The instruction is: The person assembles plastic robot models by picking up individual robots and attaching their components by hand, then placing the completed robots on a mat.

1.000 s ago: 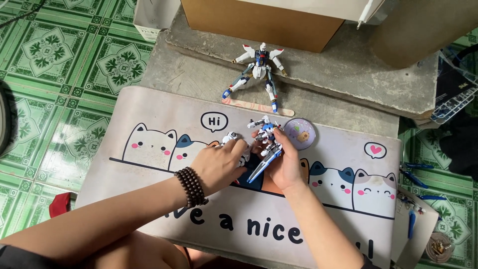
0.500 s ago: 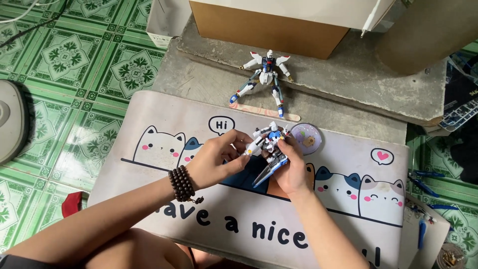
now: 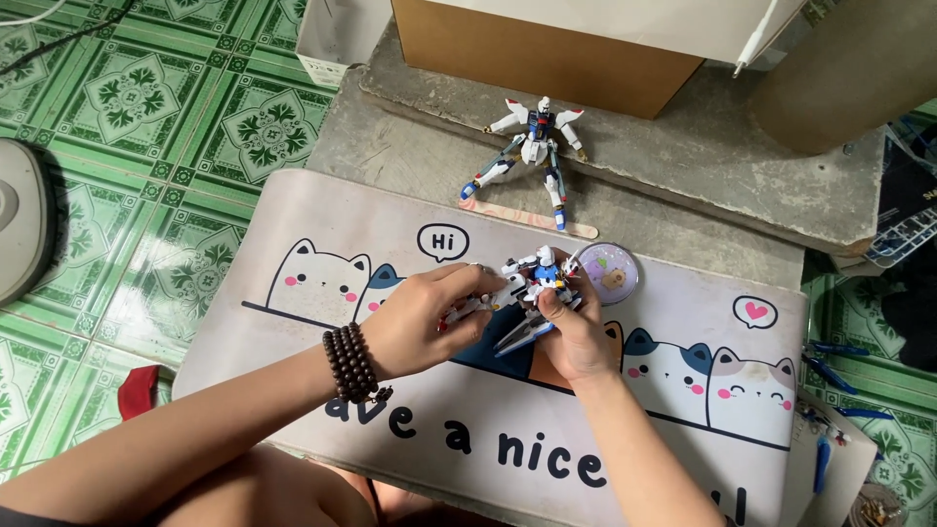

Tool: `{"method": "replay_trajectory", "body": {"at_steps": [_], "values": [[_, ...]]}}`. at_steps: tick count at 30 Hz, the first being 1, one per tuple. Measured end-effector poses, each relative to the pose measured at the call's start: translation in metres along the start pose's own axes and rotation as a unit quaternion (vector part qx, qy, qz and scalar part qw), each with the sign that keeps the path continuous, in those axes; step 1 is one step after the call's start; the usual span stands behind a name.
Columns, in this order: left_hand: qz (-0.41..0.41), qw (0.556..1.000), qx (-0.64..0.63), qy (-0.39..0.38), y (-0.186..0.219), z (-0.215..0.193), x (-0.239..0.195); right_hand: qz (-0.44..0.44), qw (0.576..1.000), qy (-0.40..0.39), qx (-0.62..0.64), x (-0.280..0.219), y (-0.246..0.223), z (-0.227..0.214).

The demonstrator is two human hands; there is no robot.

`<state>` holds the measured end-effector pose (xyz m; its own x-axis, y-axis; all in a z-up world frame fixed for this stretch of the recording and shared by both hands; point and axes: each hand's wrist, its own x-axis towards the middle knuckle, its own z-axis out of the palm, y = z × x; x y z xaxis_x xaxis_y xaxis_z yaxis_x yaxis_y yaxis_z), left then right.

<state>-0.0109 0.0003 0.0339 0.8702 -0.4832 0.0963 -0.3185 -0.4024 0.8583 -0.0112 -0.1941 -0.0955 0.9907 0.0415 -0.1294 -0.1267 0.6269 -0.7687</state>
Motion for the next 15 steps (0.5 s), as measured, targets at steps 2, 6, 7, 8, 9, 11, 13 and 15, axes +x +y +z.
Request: {"method": "replay_trajectory", "body": {"at_steps": [2,6,7,8,9,11,13,15], "values": [[-0.004,1.0,0.001,-0.002,0.0,0.004,0.0,0.001,1.0,0.005,0.004,0.0,-0.002,0.001],[-0.027,0.999,0.026,0.005,-0.013,0.015,0.0,-0.012,1.0,-0.003,-0.002,-0.002,-0.004,0.003],[-0.027,0.999,0.026,0.003,-0.011,0.014,0.001,-0.012,1.0,-0.001,-0.001,-0.002,-0.003,0.004],[-0.02,0.998,0.061,-0.007,-0.008,0.014,0.002,-0.016,1.0,-0.002,-0.004,-0.002,-0.003,0.005],[-0.012,0.995,0.096,-0.017,-0.006,0.013,0.002,-0.019,1.0,-0.003,-0.006,-0.002,-0.002,0.006],[-0.012,0.993,0.116,-0.023,-0.006,0.017,0.0,-0.036,0.999,-0.006,-0.025,-0.001,0.003,0.0],[-0.009,0.99,0.138,-0.025,-0.006,0.02,0.0,-0.055,0.997,-0.013,-0.045,0.002,0.006,-0.004],[-0.041,0.995,0.091,0.003,-0.007,0.022,0.002,-0.091,0.992,-0.014,-0.092,0.004,0.007,-0.007]]}}
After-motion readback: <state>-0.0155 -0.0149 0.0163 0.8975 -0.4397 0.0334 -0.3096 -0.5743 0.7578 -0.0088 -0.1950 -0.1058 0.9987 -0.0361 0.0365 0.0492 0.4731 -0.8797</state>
